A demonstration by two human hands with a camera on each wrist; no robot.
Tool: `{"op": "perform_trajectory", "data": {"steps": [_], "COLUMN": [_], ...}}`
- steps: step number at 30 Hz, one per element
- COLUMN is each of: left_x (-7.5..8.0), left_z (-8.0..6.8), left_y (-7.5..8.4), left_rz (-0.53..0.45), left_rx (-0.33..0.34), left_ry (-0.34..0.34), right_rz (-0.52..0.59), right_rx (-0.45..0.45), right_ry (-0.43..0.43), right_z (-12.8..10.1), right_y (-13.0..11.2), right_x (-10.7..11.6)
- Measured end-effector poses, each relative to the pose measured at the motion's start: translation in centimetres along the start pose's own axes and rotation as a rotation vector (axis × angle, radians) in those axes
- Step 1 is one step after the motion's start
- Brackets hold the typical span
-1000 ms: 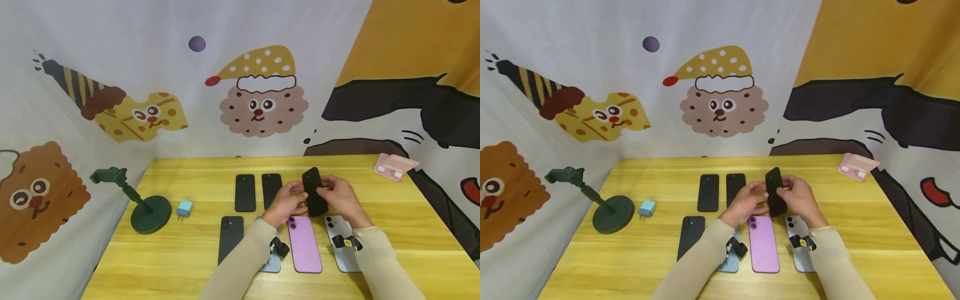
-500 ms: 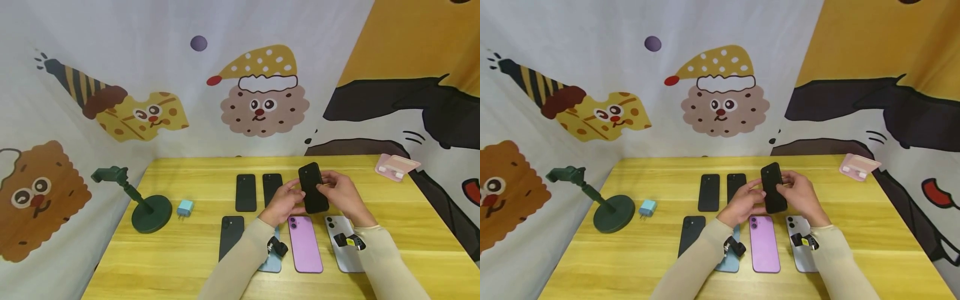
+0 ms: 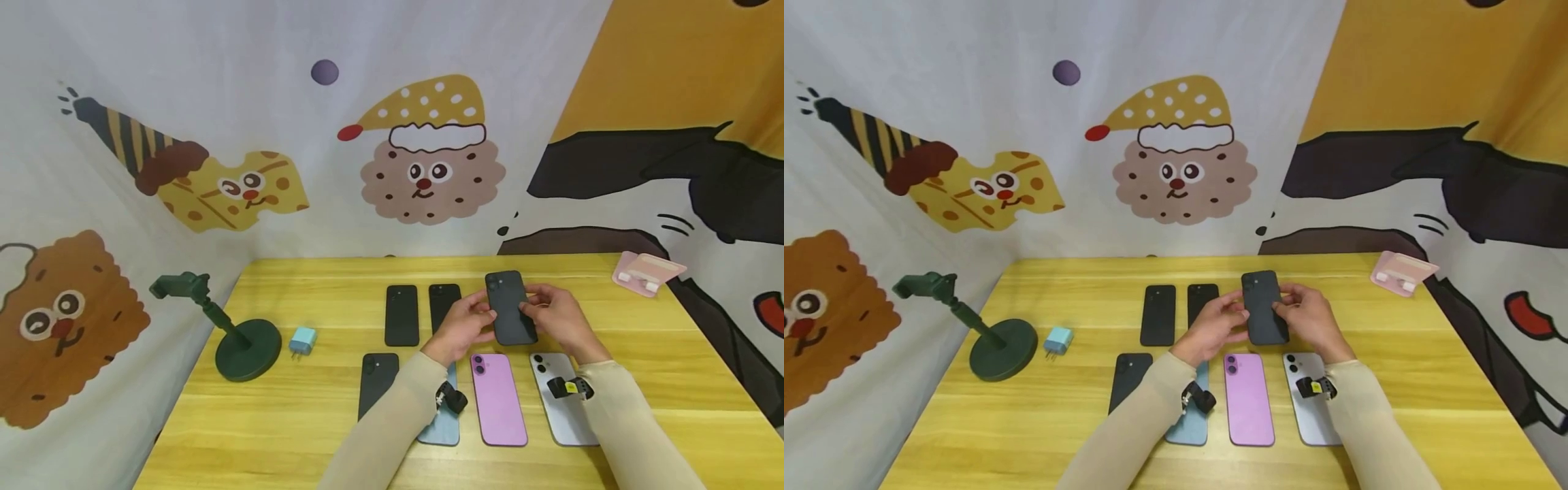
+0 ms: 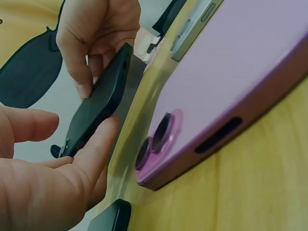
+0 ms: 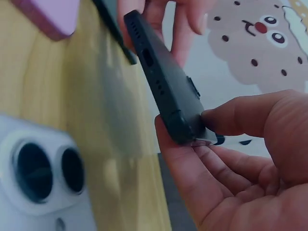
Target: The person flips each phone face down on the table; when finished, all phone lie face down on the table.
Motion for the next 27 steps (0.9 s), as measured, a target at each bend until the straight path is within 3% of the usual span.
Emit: {"op": "perform_trajectory", "data": {"steps": [8, 18, 25, 27], "left_x": [-0.4, -0.7, -1.4, -1.6], "left_z": [0.2, 0.0, -0.7, -0.8], "left_y": [-0.5, -0.8, 0.3, 0.5], "left_rz": [0.054, 0.087, 0.358, 0.374], "left_rx": [0.017, 0.03, -0.039, -0.051], "left_ry": [0.081, 0.09, 0.109, 0.098], "right_rz": [-0.059, -0.181, -0.257, -0.263], "right_rx": [-0.05, -0.025, -0.019, -0.021], "right_ry": [-0.01, 0.022, 0.037, 0.034], "right_z": [0.8, 1.0, 0.9, 0.9], "right_y": [1.8, 2.1, 1.6, 1.5], "right_x": [-0.1, -0.3, -0.7, -0.7]}}
Point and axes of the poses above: each hand's wrist, its own z-axis towards the middle knuckle, its own x-axis out of the back of the hand, y = z × x, the point moved 6 cm from there along z, towards the middle knuckle, and after that the axes turned 3 degrees about x, right-handed, at the moved point
